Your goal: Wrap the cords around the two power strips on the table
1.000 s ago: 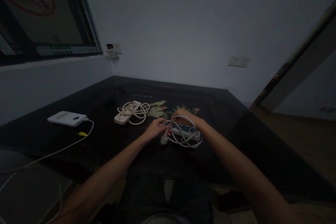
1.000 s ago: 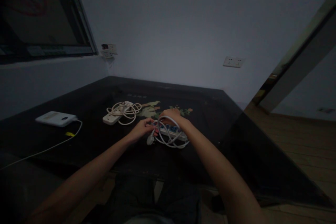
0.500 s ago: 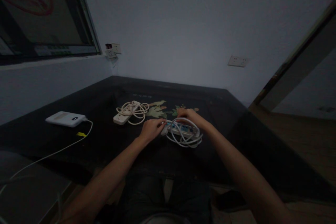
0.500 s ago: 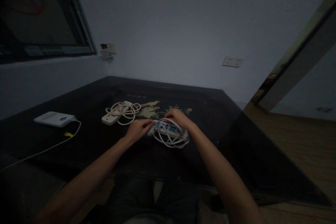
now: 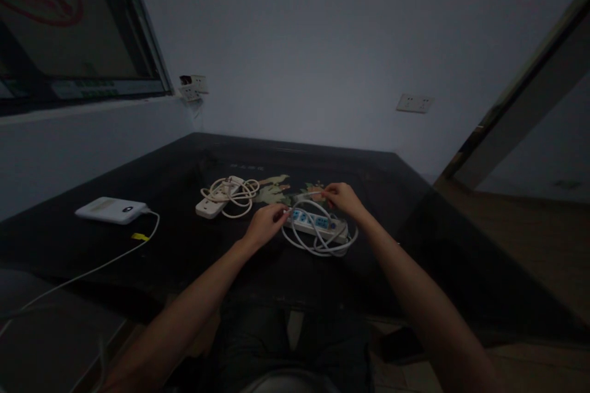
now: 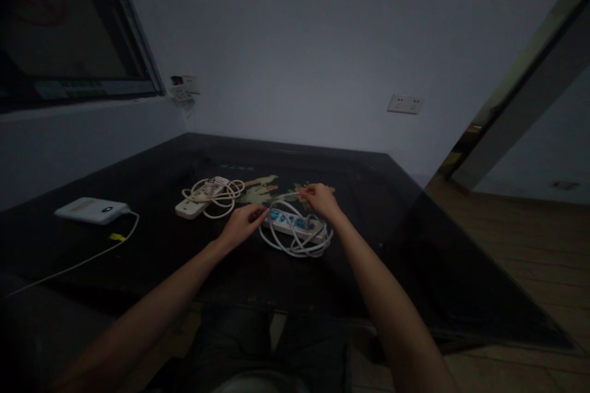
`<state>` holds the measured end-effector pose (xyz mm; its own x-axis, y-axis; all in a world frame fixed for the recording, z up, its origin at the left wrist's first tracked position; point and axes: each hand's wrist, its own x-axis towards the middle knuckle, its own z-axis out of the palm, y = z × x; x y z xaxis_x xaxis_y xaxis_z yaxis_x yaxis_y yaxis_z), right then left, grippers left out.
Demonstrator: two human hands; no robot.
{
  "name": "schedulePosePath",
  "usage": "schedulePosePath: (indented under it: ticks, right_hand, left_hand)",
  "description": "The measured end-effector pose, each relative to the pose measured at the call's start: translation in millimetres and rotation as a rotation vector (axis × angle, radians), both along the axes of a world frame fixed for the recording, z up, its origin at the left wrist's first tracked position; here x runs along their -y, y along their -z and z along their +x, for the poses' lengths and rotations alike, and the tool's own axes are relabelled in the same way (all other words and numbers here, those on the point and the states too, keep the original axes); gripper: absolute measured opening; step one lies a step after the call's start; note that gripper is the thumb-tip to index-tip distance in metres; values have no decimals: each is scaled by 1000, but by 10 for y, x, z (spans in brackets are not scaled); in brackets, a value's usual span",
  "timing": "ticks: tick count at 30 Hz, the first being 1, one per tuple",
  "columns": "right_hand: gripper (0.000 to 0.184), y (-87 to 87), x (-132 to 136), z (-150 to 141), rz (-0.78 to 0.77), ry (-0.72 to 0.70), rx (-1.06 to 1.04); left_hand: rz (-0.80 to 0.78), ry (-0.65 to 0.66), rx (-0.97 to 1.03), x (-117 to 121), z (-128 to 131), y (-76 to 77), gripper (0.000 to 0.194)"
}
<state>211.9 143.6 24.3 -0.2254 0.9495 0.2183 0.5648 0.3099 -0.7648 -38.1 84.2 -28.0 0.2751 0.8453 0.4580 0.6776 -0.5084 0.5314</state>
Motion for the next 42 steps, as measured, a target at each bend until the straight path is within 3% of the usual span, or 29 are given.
schedulePosePath:
  ticks: [4,8,15,22,28,32,37,42]
  right_hand:
    - [19,35,-100,169,-20,174,-268]
    - [30,26,-1,474,-12,305,-594]
    - [34,153,445,757,-82,311,-953]
    - [29,196,559,672,-6,210,-1078]
    - [24,205,575,674,45,213,-927]
    - [26,219,578,654,44,205,-972]
    - [29,192,613,608,25,168,-1024]
    - [26,125,665,562,72,153,-1018]
  left_hand:
    - [-60,5,3,-38,-26,38,28]
    - [-115,-6,3,-60,-58,89,28]
    - [-148,5,16,-67,-40,118,28]
    - [-63,2,70,-65,6,72,29]
    - [-7,-47,186,-25,6,8,29]
    - [-4,-44,245,14,19,-40,26]
    - [11,48,192,42,37,-40,23]
    - [-10,145,16,122,70,-18,27]
